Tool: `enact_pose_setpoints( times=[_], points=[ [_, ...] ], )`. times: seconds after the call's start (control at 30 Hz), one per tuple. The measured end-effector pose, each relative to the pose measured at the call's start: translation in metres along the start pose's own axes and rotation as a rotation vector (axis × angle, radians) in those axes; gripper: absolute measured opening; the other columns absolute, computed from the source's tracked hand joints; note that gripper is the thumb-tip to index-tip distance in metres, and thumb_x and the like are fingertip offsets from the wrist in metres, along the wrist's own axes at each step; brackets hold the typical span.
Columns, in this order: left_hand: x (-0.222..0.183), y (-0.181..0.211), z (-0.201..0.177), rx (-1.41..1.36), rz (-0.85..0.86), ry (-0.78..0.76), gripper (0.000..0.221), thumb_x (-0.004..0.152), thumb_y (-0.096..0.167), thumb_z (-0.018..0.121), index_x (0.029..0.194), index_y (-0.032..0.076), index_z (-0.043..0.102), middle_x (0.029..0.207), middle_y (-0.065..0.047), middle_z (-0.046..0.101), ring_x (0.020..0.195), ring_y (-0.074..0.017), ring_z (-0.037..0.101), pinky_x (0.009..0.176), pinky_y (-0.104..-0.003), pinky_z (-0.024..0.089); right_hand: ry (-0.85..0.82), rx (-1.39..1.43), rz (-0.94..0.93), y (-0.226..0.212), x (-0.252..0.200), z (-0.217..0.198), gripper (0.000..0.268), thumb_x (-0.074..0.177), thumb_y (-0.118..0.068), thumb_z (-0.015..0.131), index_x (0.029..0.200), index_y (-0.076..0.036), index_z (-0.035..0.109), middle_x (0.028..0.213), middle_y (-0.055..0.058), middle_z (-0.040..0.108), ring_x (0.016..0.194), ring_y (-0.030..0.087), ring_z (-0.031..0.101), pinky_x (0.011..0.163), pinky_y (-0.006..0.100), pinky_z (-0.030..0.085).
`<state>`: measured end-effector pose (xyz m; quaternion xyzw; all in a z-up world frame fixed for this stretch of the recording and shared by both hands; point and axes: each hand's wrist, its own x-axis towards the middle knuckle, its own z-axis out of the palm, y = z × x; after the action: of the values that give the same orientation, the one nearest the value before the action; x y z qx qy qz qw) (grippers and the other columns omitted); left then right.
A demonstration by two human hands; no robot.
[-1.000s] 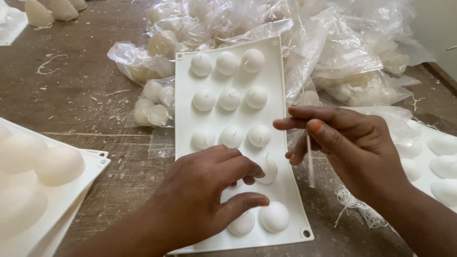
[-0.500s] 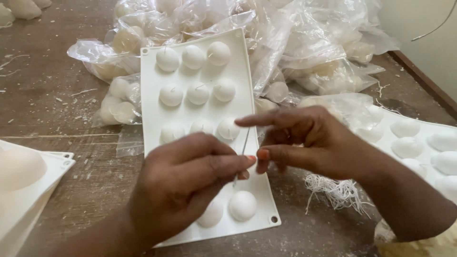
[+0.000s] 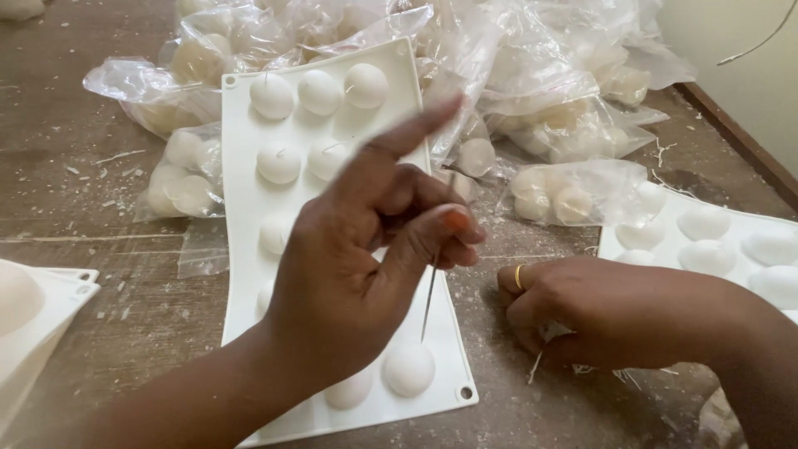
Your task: The person uses a needle to thread wicks through a silicone mold, then places small round candles into the cavities and threads wicks through them as well.
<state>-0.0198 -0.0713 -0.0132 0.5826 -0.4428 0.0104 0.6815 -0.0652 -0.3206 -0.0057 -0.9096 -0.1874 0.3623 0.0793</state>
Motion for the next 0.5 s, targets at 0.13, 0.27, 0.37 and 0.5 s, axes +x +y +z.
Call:
enact_pose_setpoints(
  times=[0.13, 0.27, 0.37, 0.5],
  points=[
    [0.005, 0.014, -0.008, 0.071, 0.087, 0.057, 0.049, 0.103, 0.006, 0.055, 0.146, 0.008, 0.031, 0.098, -0.004, 0.069, 0.076, -0.0064, 0.068, 0.071, -0.022, 0.063, -0.045, 0.089, 0.165, -0.016, 0.0, -0.011, 0.018, 0.084, -0.024, 0.081, 0.082, -0.011, 0.069, 0.083, 0.003, 0.059, 0.076, 0.016, 0.061, 0.07, 0.035, 0.049],
    [0.006, 0.013, -0.004, 0.613, 0.425, -0.13, 0.02, 0.11, 0.002, 0.06, 0.13, 0.003, 0.062, 0.106, -0.01, 0.073, 0.081, -0.0129, 0.072, 0.069, -0.023, 0.059, 0.065, 0.21, 0.086, -0.007, 0.005, -0.007, 0.014, 0.082, -0.023, 0.083, 0.079, -0.013, 0.074, 0.072, -0.002, 0.062, 0.064, 0.011, 0.057, 0.06, 0.032, 0.049],
    [-0.005, 0.002, 0.005, 0.71, 0.188, -0.343, 0.022, 0.097, 0.013, 0.07, 0.115, 0.002, 0.069, 0.094, -0.012, 0.069, 0.071, -0.0205, 0.068, 0.062, -0.032, 0.057, 0.049, 0.236, 0.166, -0.017, 0.007, -0.012, 0.011, 0.084, -0.021, 0.082, 0.084, -0.013, 0.075, 0.066, -0.001, 0.065, 0.056, 0.012, 0.056, 0.055, 0.032, 0.046],
    [-0.019, -0.012, 0.012, 0.595, -0.24, -0.478, 0.028, 0.087, 0.036, 0.078, 0.093, 0.008, 0.076, 0.084, -0.01, 0.067, 0.072, -0.0305, 0.067, 0.066, -0.046, 0.052, 0.159, 0.301, 0.003, -0.006, 0.016, -0.003, 0.009, 0.083, -0.019, 0.079, 0.089, -0.013, 0.074, 0.068, -0.001, 0.071, 0.054, 0.01, 0.061, 0.05, 0.03, 0.049]
  ],
)
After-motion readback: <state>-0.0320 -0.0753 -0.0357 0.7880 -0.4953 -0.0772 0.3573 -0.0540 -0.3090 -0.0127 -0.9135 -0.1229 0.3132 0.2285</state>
